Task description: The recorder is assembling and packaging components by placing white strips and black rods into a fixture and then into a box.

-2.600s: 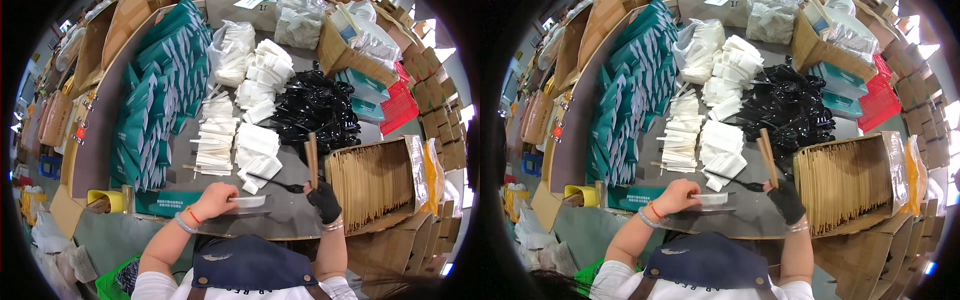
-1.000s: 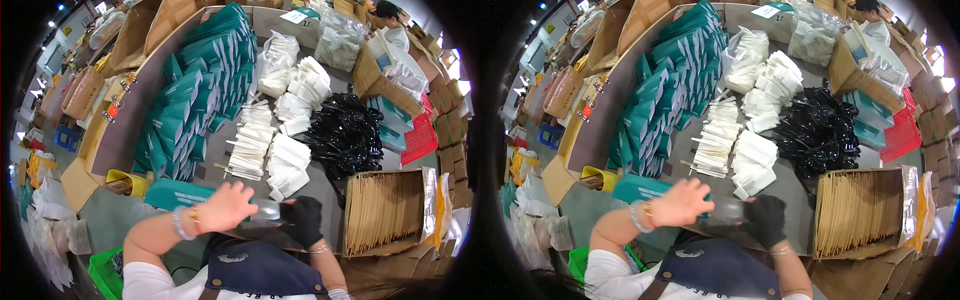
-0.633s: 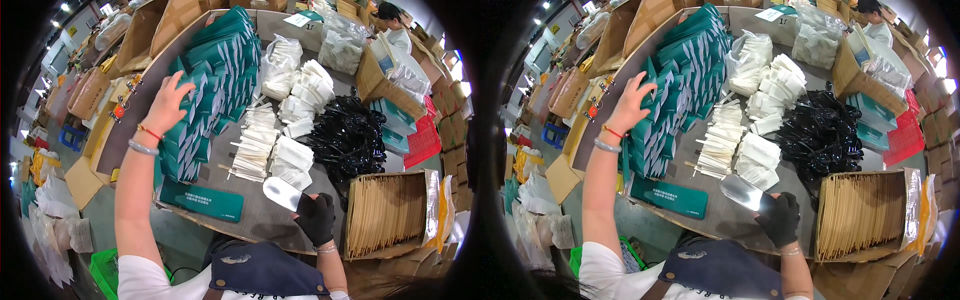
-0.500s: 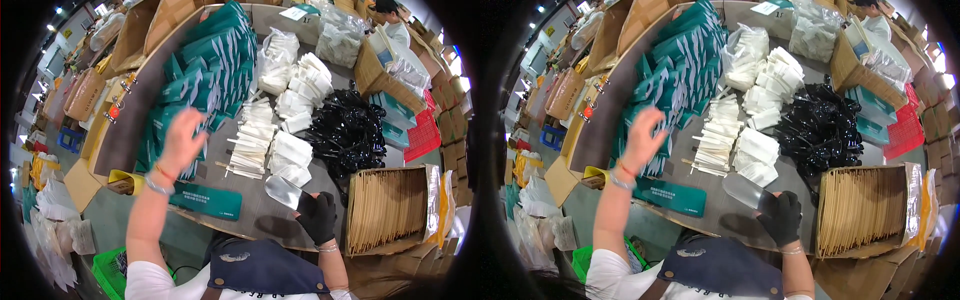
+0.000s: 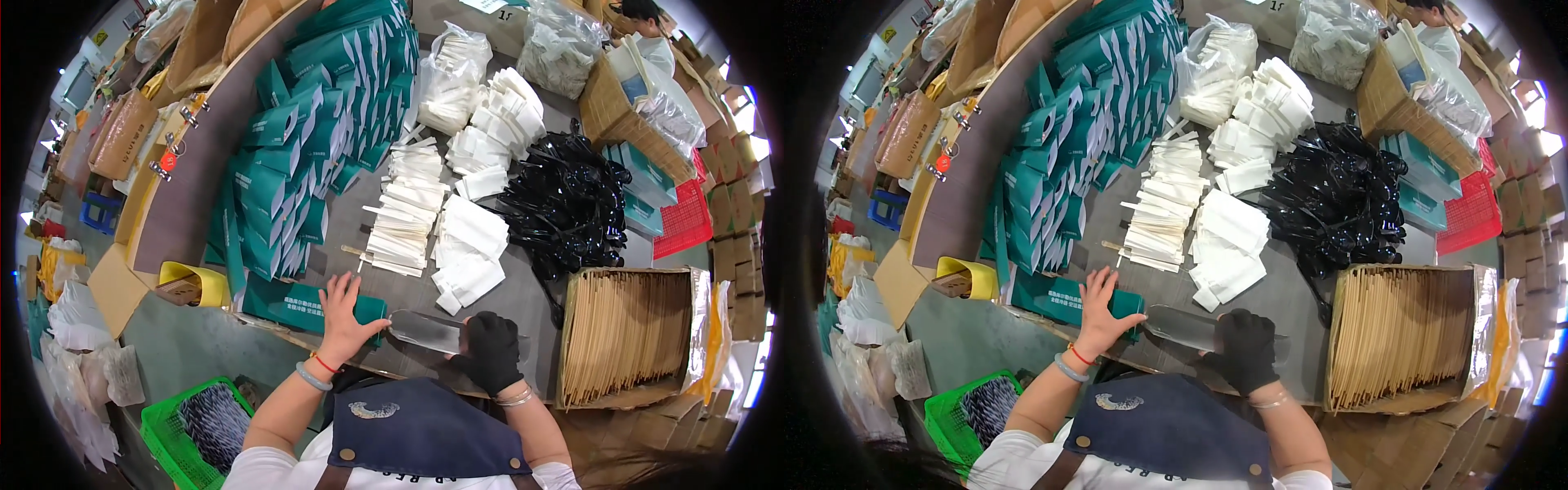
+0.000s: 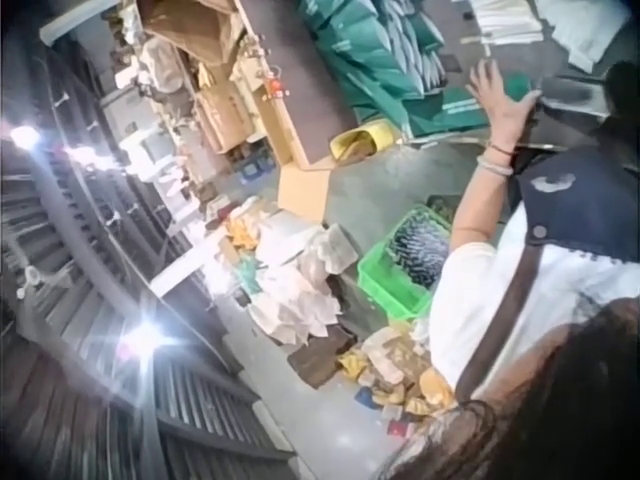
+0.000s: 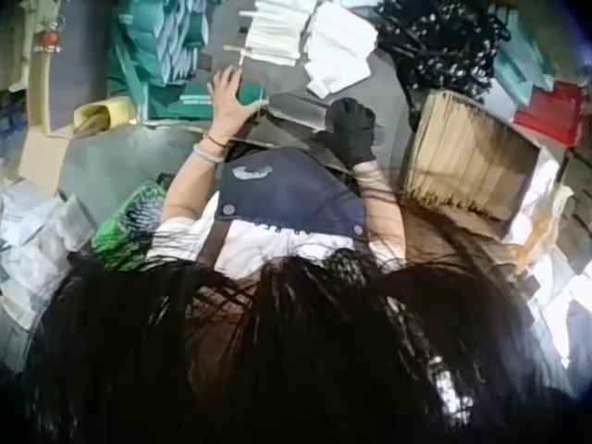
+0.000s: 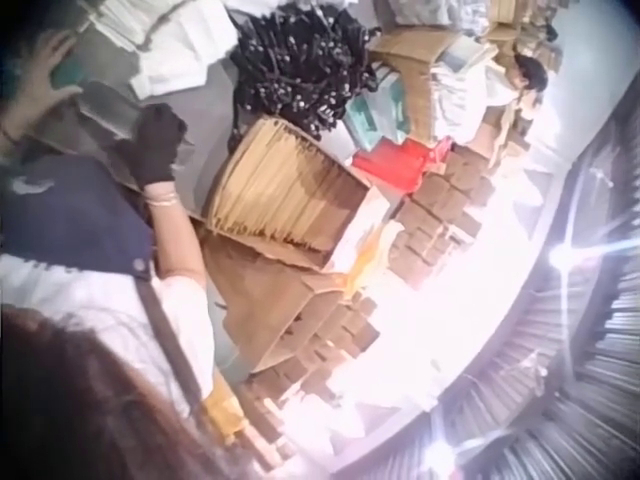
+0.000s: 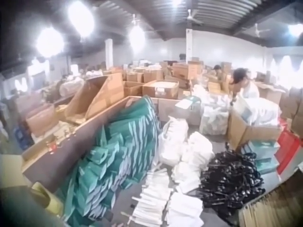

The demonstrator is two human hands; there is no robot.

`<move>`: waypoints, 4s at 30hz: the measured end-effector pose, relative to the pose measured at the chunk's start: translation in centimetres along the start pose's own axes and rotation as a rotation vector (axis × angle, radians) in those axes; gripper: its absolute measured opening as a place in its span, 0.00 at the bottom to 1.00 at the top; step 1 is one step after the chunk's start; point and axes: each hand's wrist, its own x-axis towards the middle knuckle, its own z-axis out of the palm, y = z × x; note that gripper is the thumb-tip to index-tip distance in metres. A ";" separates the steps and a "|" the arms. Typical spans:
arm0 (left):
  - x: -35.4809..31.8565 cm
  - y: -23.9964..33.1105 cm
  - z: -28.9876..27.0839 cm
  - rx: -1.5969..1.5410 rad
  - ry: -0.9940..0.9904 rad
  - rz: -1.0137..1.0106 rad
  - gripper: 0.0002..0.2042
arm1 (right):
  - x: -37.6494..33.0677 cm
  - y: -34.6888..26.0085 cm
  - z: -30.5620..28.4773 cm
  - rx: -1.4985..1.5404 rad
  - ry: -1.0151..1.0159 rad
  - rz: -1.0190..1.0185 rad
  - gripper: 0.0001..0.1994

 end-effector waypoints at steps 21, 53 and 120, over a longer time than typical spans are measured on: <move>9.2 4.4 1.3 -0.029 -0.051 0.450 0.03 | -17.6 22.9 -3.7 -0.016 0.746 0.961 0.14; 5.3 6.4 0.2 0.010 -0.455 0.589 0.14 | -3.2 7.9 1.6 -0.048 0.170 0.662 0.07; 12.2 4.2 -9.5 -0.233 -0.027 0.281 0.21 | -3.6 5.2 2.7 0.118 0.270 0.167 0.31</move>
